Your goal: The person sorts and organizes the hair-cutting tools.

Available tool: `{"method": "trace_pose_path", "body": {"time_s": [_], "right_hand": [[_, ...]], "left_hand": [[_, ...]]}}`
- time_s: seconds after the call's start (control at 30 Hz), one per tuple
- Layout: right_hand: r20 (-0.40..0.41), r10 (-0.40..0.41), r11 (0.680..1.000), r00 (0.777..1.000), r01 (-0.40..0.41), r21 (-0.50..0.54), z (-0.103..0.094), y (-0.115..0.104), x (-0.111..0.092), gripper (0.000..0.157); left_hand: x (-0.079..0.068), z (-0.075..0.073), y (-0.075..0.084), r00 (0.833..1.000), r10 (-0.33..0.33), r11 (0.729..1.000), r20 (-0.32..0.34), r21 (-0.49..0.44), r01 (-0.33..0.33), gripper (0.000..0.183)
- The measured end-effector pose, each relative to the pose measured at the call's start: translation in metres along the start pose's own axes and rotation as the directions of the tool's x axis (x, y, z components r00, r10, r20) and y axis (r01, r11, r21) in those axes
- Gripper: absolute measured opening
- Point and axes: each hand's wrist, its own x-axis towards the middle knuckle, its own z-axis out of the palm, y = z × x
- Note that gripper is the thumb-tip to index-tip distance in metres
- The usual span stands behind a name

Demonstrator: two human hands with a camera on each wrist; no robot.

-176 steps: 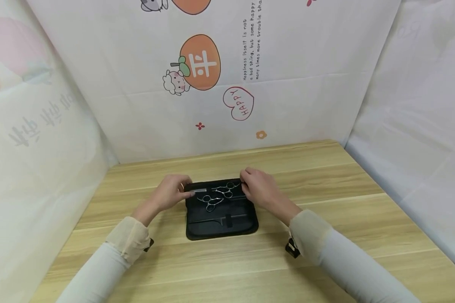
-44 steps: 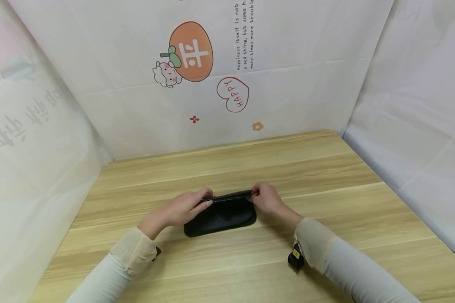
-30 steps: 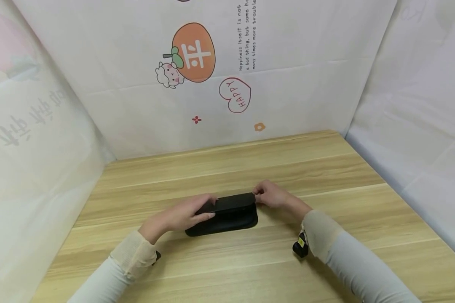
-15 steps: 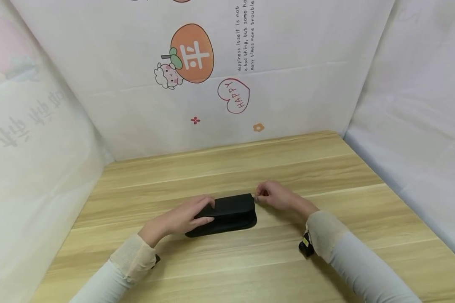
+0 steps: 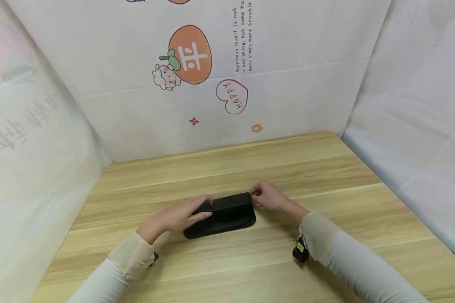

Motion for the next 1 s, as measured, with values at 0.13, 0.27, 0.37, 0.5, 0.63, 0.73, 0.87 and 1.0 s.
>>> {"method": "trace_pose_path", "body": {"time_s": [0.13,0.27,0.37,0.5,0.63,0.73,0.87,1.0], "right_hand": [[-0.017,0.013,0.999,1.000,-0.012,0.033,0.004,-0.004,0.002,0.021],[0.028,0.000,1.000,1.000,-0.001,0.013,0.004,-0.004,0.005,0.021],[0.103,-0.006,0.999,0.995,0.002,0.046,-0.001,-0.002,0.007,0.018],[0.205,0.018,0.992,0.978,-0.044,0.122,-0.011,0.001,0.011,0.015],[0.289,0.013,0.983,0.957,-0.065,0.173,-0.020,0.003,0.013,0.019],[0.320,-0.006,0.978,0.947,-0.061,0.198,-0.024,0.005,0.013,0.026],[0.302,0.004,0.986,0.953,-0.055,0.159,-0.029,0.010,0.008,0.025],[0.274,0.026,0.990,0.961,-0.063,0.129,-0.031,0.013,0.004,0.017]], "left_hand": [[0.002,-0.003,-0.002,1.000,-0.012,1.000,0.009,-0.006,0.012,0.044],[0.002,-0.003,-0.002,1.000,-0.011,1.000,0.020,0.007,0.011,0.046],[0.000,-0.002,-0.002,1.000,-0.004,1.000,0.020,0.017,0.003,0.046],[-0.002,0.000,-0.001,1.000,0.016,1.000,0.012,0.010,-0.016,0.043],[-0.003,0.000,0.000,0.999,0.032,0.999,0.008,0.023,-0.032,0.041],[-0.003,0.002,0.001,1.000,0.029,0.999,0.012,0.046,-0.029,0.041],[-0.003,0.003,0.002,0.999,0.032,0.997,0.022,0.071,-0.033,0.041],[-0.004,0.002,0.004,0.999,0.020,0.997,0.029,0.076,-0.023,0.041]]}}
